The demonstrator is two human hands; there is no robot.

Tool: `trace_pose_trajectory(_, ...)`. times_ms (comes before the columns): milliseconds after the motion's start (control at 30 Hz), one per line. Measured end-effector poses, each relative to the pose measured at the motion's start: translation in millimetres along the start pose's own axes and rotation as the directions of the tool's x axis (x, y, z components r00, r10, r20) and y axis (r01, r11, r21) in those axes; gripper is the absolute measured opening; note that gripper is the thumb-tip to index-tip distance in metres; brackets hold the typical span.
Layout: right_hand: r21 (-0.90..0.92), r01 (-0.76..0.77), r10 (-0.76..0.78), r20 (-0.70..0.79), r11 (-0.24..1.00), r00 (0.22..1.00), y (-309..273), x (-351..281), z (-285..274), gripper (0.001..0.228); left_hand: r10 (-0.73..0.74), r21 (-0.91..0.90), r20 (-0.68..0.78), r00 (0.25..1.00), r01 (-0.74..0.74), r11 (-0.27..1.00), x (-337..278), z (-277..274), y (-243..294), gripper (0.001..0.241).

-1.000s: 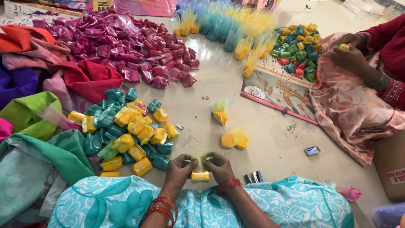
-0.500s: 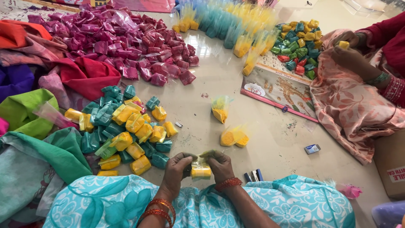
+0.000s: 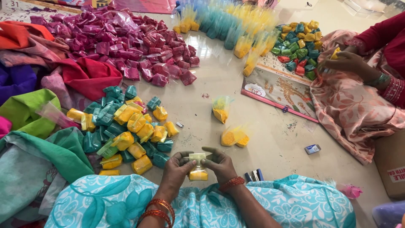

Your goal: The person wraps small yellow items in translucent mesh and secures them with tape.

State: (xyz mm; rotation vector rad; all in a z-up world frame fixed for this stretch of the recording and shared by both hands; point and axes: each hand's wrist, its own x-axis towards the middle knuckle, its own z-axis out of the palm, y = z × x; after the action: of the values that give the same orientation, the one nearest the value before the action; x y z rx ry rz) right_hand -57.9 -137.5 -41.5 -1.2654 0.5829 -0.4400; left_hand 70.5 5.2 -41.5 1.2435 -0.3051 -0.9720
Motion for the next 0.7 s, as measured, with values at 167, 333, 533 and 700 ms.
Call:
trace_pose_trajectory(167, 0.061, 0.062, -0.064, 0.022, 0.996, 0.998, 46, 17, -29, 0.016, 0.020, -0.036, -0.003, 1.000, -0.020, 0.999, 5, -3, -11, 0.017)
trace_pose_trajectory(333, 0.151, 0.099, -0.104, 0.026, 0.984, 0.994, 56, 18, -33, 0.012, -0.029, -0.169, 0.001, 1.000, 0.029, 0.985, 7, -5, -14, 0.012)
trace_pose_trajectory(533, 0.079, 0.110, -0.113, 0.029, 0.991, 0.993, 58, 17, -33, 0.010, -0.079, -0.214, 0.036, 0.996, 0.085, 0.973, 7, -7, -11, 0.022)
trace_pose_trajectory(700, -0.199, 0.179, -0.188, -0.030, 0.964, 0.982, 45, 12, -25, 0.013, -0.035, -0.151, 0.061, 0.998, 0.043, 0.988, 10, -6, -13, 0.015)
